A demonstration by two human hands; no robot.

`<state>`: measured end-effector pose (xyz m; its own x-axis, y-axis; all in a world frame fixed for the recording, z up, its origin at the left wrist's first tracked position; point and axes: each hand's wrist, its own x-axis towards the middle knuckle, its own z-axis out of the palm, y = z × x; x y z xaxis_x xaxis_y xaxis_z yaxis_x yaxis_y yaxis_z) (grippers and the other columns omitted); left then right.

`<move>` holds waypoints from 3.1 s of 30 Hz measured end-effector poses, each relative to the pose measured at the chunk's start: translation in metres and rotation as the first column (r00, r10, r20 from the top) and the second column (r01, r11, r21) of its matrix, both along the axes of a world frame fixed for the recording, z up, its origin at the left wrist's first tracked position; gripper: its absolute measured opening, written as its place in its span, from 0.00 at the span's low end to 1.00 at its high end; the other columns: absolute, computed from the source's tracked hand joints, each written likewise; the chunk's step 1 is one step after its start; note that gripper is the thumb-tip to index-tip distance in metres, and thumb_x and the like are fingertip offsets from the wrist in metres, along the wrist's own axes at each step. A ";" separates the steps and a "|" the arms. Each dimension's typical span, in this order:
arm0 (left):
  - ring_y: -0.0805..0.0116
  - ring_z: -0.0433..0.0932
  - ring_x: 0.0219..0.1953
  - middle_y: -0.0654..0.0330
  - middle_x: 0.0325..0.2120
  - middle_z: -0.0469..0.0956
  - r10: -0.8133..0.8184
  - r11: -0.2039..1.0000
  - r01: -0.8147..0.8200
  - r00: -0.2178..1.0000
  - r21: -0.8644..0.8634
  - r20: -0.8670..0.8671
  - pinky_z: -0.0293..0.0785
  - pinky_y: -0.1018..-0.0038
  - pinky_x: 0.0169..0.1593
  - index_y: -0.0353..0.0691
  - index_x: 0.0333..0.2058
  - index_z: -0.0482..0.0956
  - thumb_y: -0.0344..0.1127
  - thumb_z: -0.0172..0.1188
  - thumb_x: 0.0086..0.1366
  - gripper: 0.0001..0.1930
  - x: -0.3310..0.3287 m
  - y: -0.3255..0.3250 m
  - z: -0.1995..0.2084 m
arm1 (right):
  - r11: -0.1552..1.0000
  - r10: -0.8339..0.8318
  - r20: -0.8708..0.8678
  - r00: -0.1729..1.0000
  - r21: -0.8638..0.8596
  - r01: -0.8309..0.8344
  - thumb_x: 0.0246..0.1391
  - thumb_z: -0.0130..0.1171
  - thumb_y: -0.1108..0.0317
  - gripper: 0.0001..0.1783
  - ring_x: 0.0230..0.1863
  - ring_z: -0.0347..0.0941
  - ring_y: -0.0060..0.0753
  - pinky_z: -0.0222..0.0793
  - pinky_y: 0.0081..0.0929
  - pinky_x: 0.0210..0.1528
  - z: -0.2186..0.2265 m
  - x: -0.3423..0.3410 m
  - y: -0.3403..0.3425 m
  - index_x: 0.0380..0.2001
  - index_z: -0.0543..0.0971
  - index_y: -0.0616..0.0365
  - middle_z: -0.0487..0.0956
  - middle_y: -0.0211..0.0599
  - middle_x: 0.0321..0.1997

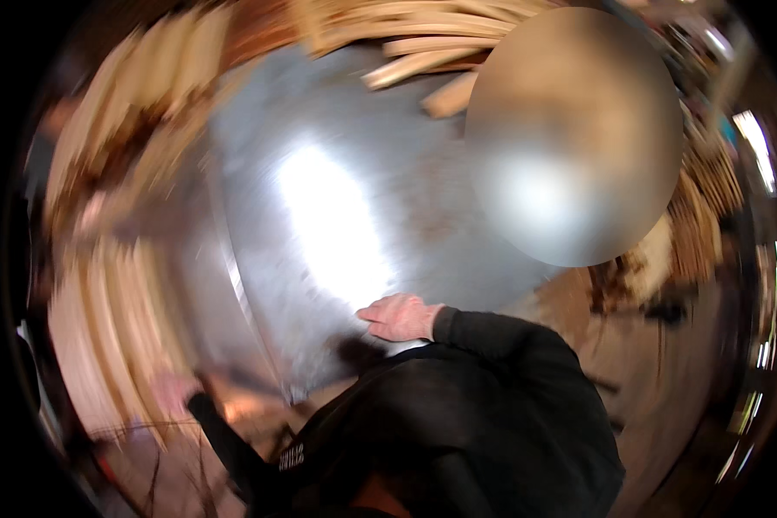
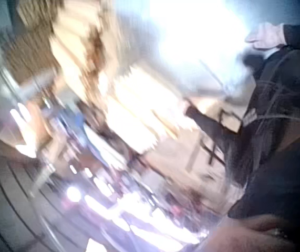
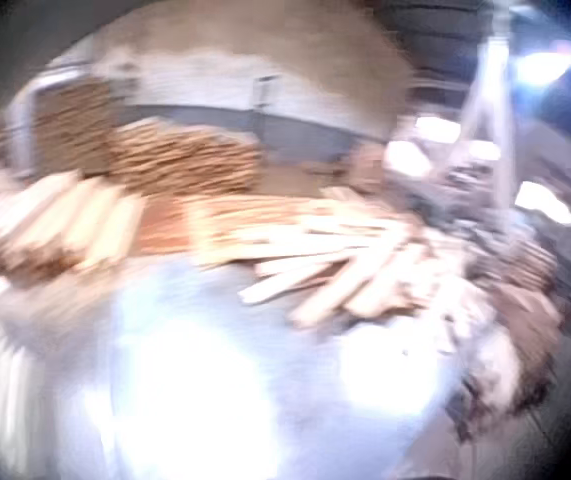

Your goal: The person sorts and stacks wooden planks on a metal table. They pick up planks from a scattered pile, align them, and place them into a neat stack.

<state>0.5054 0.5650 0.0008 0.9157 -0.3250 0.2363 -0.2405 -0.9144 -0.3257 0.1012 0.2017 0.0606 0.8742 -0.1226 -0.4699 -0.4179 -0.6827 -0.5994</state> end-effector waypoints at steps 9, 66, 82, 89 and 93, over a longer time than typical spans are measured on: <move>0.48 0.66 0.62 0.45 0.59 0.68 -0.726 0.607 0.326 0.600 -0.725 -0.337 0.63 0.60 0.65 0.33 0.61 0.65 0.38 0.62 0.55 0.35 -0.208 -0.290 -0.016 | 0.568 -0.695 0.285 0.660 -0.346 0.747 0.58 0.52 0.56 0.31 0.52 0.75 0.53 0.70 0.41 0.56 0.013 -0.148 -0.193 0.62 0.68 0.59 0.78 0.52 0.53; 0.44 0.70 0.58 0.46 0.58 0.65 -0.413 0.862 0.193 0.804 -0.468 -0.429 0.69 0.57 0.60 0.47 0.71 0.42 0.38 0.67 0.47 0.56 -0.781 -0.790 0.010 | -0.014 -0.815 0.471 0.338 -0.598 0.801 0.42 0.66 0.43 0.40 0.47 0.76 0.50 0.73 0.46 0.49 0.025 -0.763 -0.822 0.56 0.72 0.56 0.79 0.50 0.45; 0.67 0.76 0.35 0.59 0.38 0.75 -0.753 0.126 -0.306 0.590 -0.944 -0.292 0.77 0.70 0.39 0.37 0.55 0.65 0.26 0.63 0.51 0.30 -0.806 -0.801 0.094 | 0.161 -0.816 0.542 -0.203 0.550 0.819 0.52 0.68 0.63 0.34 0.37 0.73 0.24 0.71 0.21 0.37 0.051 -0.726 -0.746 0.60 0.65 0.56 0.76 0.30 0.40; 0.65 0.80 0.39 0.56 0.36 0.80 -0.886 0.010 -0.674 0.337 -0.739 -0.319 0.80 0.69 0.43 0.38 0.45 0.76 0.38 0.61 0.65 0.13 -0.778 -0.743 0.037 | 0.909 -0.404 0.443 0.800 0.290 0.299 0.60 0.47 0.35 0.52 0.61 0.68 0.54 0.67 0.36 0.60 0.062 -0.491 -0.532 0.71 0.47 0.65 0.64 0.61 0.64; 0.58 0.80 0.47 0.47 0.47 0.78 -0.826 -0.221 -0.893 0.385 -0.392 -0.411 0.79 0.65 0.48 0.32 0.55 0.72 0.40 0.56 0.67 0.22 -0.759 -0.677 0.051 | 0.924 -0.088 0.186 0.979 0.381 0.011 0.60 0.42 0.35 0.54 0.72 0.52 0.62 0.52 0.37 0.71 0.001 -0.431 -0.467 0.70 0.43 0.71 0.49 0.67 0.73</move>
